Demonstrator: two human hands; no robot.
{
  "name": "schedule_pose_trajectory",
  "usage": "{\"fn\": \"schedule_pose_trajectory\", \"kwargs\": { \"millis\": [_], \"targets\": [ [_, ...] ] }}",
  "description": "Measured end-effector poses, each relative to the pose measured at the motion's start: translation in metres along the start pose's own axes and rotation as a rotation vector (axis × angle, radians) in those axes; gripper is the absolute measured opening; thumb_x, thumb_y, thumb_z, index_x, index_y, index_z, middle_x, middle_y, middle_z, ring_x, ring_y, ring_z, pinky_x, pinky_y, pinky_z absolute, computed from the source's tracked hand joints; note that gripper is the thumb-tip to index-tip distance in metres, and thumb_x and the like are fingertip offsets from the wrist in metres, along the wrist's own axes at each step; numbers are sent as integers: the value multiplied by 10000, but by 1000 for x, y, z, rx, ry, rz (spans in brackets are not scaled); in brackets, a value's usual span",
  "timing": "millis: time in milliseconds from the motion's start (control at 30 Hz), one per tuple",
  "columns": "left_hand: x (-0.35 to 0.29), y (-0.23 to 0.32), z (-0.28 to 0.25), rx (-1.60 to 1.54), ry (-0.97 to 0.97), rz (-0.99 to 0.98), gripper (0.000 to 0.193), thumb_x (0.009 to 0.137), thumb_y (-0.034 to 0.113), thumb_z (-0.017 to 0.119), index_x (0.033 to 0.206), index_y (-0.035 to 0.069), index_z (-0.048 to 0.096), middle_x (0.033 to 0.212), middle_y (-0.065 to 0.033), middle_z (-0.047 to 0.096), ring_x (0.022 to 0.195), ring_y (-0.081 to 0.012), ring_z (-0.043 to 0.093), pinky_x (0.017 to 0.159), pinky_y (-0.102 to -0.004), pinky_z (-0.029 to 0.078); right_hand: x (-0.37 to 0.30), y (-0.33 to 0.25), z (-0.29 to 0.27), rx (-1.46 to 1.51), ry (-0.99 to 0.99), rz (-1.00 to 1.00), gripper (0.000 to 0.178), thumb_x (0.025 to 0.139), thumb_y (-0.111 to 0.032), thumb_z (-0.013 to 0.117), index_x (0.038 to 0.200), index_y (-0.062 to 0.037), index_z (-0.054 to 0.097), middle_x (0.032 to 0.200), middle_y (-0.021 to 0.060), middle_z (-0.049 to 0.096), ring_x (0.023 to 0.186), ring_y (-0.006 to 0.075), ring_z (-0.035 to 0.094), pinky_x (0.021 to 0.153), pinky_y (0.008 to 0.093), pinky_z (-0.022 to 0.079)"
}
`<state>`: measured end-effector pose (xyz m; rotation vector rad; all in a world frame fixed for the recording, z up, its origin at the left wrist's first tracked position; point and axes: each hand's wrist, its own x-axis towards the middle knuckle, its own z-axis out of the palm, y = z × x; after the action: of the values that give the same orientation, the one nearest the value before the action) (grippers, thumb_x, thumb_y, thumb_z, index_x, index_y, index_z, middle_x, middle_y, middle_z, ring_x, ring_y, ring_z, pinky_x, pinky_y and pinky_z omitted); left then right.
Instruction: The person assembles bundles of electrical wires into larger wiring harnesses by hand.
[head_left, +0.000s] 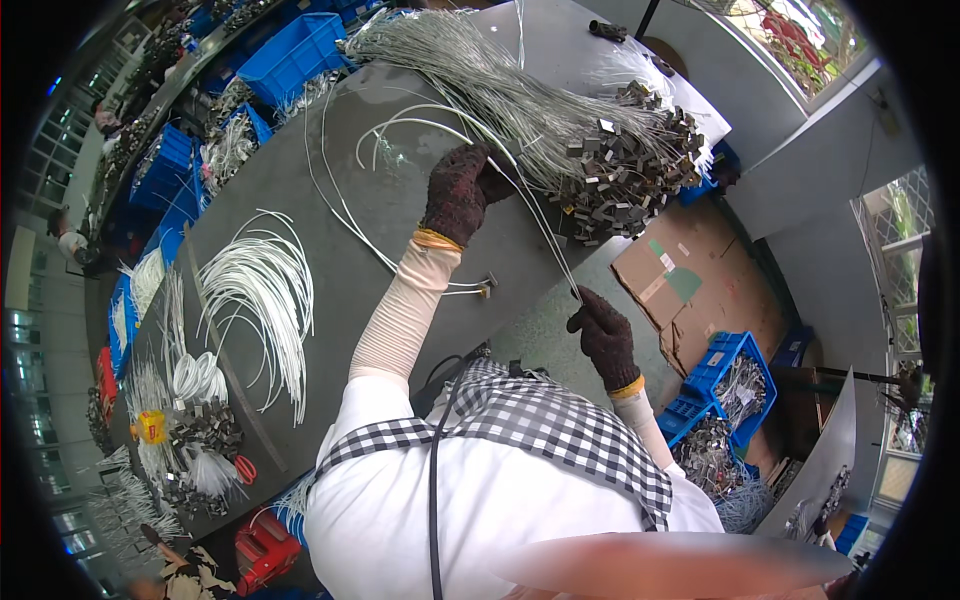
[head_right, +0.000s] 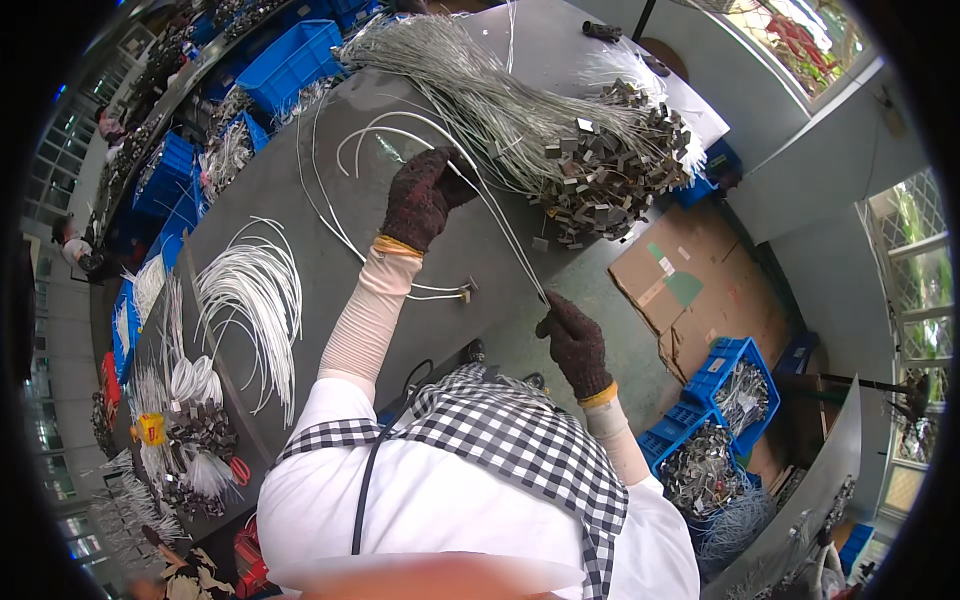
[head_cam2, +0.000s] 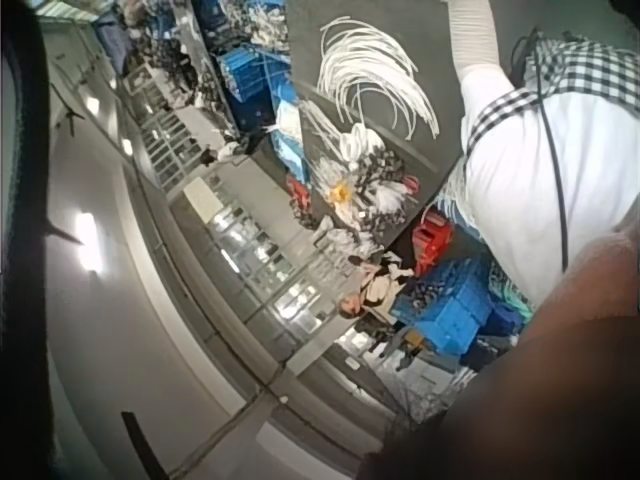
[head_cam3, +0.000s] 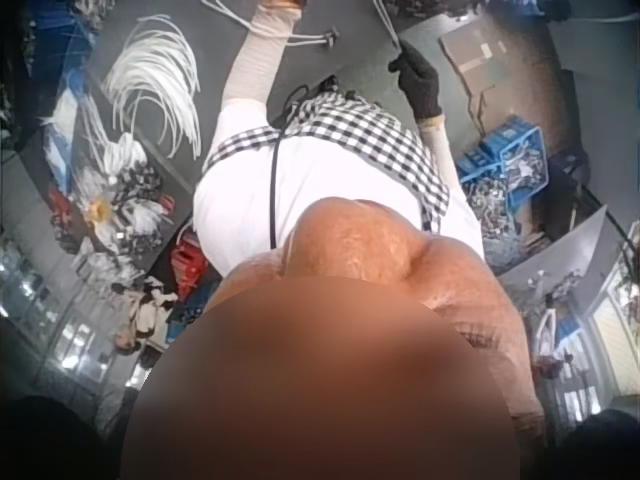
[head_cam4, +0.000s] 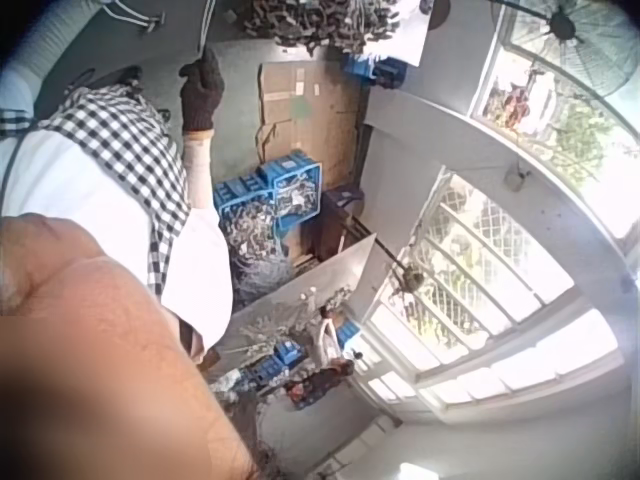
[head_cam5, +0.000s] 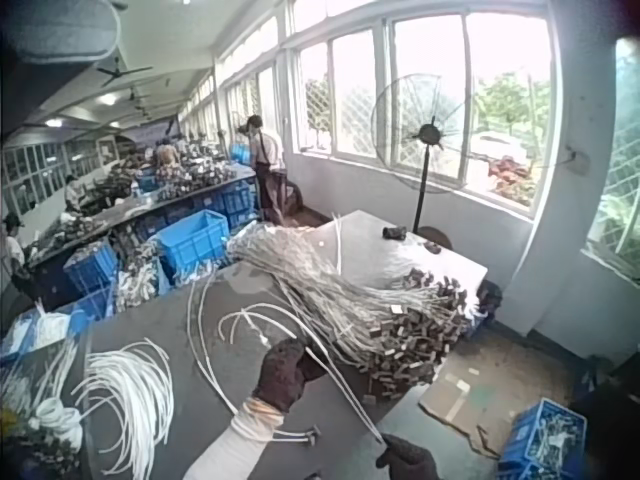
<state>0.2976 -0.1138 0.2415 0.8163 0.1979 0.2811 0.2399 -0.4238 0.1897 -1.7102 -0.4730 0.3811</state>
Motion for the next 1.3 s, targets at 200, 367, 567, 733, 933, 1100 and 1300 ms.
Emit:
{"fn": "schedule_pose_trajectory", "kwargs": {
  "millis": [200, 367, 567, 733, 933, 1100, 1300],
  "targets": [
    [0, -2, 6, -17, -21, -41, 236, 984, 189, 563, 1125, 9, 621, 1008, -164, 690, 927, -322, 702, 835, -487, 588, 2, -1, 8, -96, 5, -127, 384, 950, -13, 519, 1329, -20, 577, 798, 34, 668, 668, 74, 555, 608, 230, 452],
    [-6, -12, 15, -99, -85, -128, 239, 975, 182, 583, 1140, 13, 623, 1004, -145, 697, 945, -299, 704, 841, -465, 587, 3, -7, 7, -3, -42, 71, 352, 956, -50, 529, 1302, -47, 594, 811, 41, 672, 730, 96, 597, 648, 250, 481],
    [-74, -81, 33, 839, -503, 519, 269, 1001, 200, 549, 1159, 1, 636, 986, -116, 701, 932, -231, 690, 862, -342, 567, 35, -47, 6, 219, 52, 225, 290, 985, -122, 516, 1250, -61, 614, 777, 19, 655, 580, 55, 498, 520, 211, 398],
    [-60, -59, 60, 388, -323, -68, 259, 1009, 148, 516, 1169, -31, 613, 990, -130, 688, 919, -233, 688, 857, -396, 580, 35, -38, -8, 208, -19, 264, 244, 1004, -219, 538, 1176, -56, 600, 758, 14, 634, 516, 21, 419, 464, 184, 328],
    [-2, -28, 33, 77, -263, -136, 220, 981, 77, 506, 1152, -20, 606, 1000, -132, 680, 923, -275, 686, 858, -456, 591, 19, -37, -13, 293, -135, 429, 215, 973, -173, 560, 1112, -28, 636, 754, 33, 642, 560, 64, 495, 501, 218, 382],
    [44, 5, -3, -53, -121, -87, 207, 960, 157, 575, 1118, 35, 630, 1002, -115, 688, 925, -262, 687, 872, -440, 580, -63, 34, -51, 240, -215, 616, 195, 944, -155, 611, 1043, 5, 660, 731, 43, 636, 565, 91, 521, 511, 240, 407],
    [-38, -85, 46, 7, -364, -332, 218, 988, 170, 561, 1099, -3, 634, 995, -107, 683, 933, -246, 682, 868, -399, 573, -17, 6, -42, 271, -65, 505, 187, 947, -187, 600, 1008, -30, 680, 712, 19, 620, 557, 69, 505, 502, 222, 395]
  ]
}}
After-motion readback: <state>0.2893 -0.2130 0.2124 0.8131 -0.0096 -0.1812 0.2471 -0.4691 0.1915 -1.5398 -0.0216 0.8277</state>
